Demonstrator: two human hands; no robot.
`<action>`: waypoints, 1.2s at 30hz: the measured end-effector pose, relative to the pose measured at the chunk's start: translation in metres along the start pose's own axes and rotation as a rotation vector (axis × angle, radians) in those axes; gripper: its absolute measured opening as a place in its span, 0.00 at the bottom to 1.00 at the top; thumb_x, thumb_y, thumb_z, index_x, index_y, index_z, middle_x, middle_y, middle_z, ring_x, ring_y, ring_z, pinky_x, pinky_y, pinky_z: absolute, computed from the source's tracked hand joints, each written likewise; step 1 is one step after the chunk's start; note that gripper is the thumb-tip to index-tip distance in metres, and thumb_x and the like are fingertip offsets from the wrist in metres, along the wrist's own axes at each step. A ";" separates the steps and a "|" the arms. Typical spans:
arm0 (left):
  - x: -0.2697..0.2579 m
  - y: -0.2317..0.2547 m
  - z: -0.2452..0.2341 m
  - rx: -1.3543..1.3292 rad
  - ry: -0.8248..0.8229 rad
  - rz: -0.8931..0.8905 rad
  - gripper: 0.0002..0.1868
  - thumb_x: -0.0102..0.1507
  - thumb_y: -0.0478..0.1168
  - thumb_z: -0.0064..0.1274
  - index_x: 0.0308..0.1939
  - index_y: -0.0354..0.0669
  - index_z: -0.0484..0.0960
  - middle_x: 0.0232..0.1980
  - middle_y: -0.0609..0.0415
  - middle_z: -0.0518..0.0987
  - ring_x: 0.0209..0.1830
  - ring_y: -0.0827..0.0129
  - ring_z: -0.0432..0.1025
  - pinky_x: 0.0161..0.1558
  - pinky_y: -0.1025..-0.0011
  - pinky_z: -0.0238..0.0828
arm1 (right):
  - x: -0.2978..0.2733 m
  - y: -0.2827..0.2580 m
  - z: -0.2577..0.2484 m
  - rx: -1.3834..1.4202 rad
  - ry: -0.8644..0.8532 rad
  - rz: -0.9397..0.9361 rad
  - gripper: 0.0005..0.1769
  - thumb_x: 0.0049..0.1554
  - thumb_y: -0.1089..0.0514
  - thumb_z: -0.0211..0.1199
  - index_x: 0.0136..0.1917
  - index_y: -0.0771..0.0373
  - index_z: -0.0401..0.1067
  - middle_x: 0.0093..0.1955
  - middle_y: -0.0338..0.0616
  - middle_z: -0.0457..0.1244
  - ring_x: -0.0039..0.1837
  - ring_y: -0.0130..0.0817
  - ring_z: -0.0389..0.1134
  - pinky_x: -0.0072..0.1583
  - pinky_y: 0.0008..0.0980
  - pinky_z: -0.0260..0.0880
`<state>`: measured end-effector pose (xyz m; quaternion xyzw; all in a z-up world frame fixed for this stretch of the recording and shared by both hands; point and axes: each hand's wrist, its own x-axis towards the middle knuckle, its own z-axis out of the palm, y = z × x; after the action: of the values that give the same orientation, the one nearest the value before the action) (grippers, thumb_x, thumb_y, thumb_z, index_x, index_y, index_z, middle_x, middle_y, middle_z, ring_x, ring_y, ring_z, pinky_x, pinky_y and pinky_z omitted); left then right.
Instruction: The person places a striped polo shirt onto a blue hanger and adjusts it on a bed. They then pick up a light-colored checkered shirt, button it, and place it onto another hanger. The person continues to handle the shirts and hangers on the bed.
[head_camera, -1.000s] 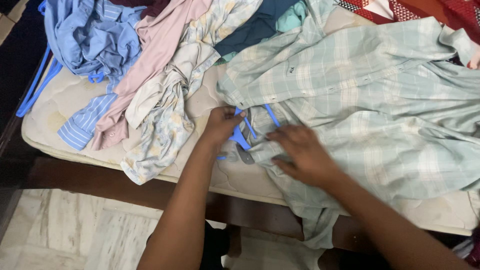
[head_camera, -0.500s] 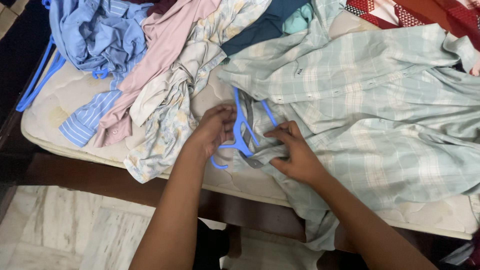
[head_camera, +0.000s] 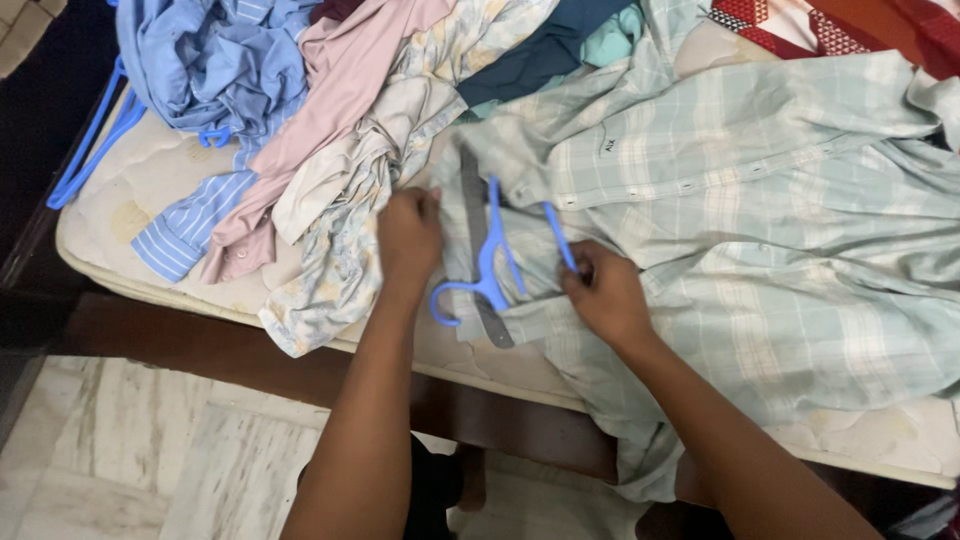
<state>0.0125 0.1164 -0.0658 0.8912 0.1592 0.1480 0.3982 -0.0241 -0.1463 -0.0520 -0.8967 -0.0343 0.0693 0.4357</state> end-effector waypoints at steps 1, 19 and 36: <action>-0.002 0.002 -0.009 0.123 0.030 0.017 0.13 0.68 0.43 0.53 0.38 0.37 0.84 0.40 0.40 0.82 0.39 0.45 0.77 0.41 0.52 0.72 | -0.001 -0.002 -0.001 -0.029 0.053 0.019 0.14 0.57 0.53 0.64 0.52 0.64 0.76 0.34 0.45 0.67 0.36 0.38 0.69 0.41 0.37 0.68; -0.035 0.076 -0.008 0.204 -0.028 0.674 0.19 0.51 0.28 0.58 0.43 0.52 0.87 0.81 0.51 0.55 0.81 0.45 0.47 0.71 0.46 0.48 | 0.002 -0.027 -0.045 -0.604 -0.147 -0.154 0.19 0.62 0.41 0.55 0.49 0.55 0.79 0.44 0.52 0.71 0.47 0.54 0.72 0.48 0.53 0.72; -0.020 0.074 0.013 0.327 -0.048 0.743 0.24 0.56 0.28 0.56 0.57 0.41 0.86 0.75 0.58 0.66 0.78 0.56 0.54 0.72 0.45 0.43 | 0.084 -0.018 0.000 -0.417 0.262 -0.917 0.09 0.59 0.60 0.67 0.52 0.61 0.73 0.53 0.42 0.66 0.60 0.44 0.65 0.61 0.48 0.62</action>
<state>0.0116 0.0527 -0.0206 0.9428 -0.1616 0.2339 0.1743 0.0585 -0.1250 -0.0452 -0.8585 -0.3820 -0.2498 0.2339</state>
